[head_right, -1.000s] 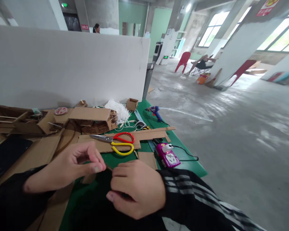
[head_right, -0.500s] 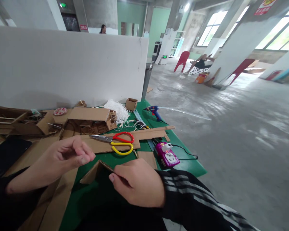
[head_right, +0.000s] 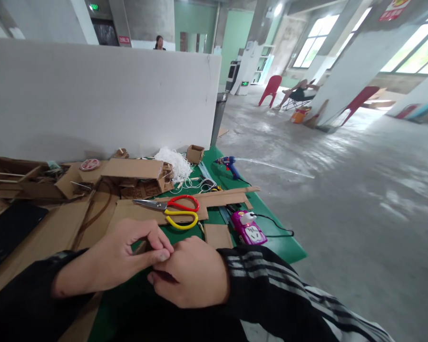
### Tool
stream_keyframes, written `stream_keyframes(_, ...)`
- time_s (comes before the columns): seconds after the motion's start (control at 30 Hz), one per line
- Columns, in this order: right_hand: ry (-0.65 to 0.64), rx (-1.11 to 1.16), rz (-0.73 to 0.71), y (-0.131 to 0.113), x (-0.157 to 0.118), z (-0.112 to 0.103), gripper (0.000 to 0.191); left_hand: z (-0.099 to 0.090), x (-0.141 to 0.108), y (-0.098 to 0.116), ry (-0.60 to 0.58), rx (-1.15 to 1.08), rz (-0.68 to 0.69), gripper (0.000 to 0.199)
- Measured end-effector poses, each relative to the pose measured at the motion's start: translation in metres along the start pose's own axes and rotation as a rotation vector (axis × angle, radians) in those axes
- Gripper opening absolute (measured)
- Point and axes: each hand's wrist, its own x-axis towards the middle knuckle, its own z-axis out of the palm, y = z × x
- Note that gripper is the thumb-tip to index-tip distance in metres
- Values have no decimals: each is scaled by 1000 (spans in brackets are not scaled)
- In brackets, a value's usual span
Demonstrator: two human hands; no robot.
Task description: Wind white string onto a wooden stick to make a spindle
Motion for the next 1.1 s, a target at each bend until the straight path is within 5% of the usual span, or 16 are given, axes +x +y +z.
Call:
stream_keyframes(0.3,117,346,-83,8,-15,-17,19,-34,-10,-18,143,253,-27,18)
stream_keyframes(0.5,383,423,-107,14,-22,-16,16,-69,-15,-47,324,170,-134,25)
stream_keyframes(0.73,663,480,83,18,-14,-10,23,-60,-16,-46,430,99,-50,22)
stream_keyframes(0.9,515,1082,266,17,3,-6,31,-39,-11,-36,452,214,274,11)
stream_keyframes(1.0,315,1528,249,12,14,-5,32,-30,-6,-31,419,341,505,13)
stream_keyframes(1.1,235,1746,240,6,18,-5,30,-25,-3,-26,400,513,581,12)
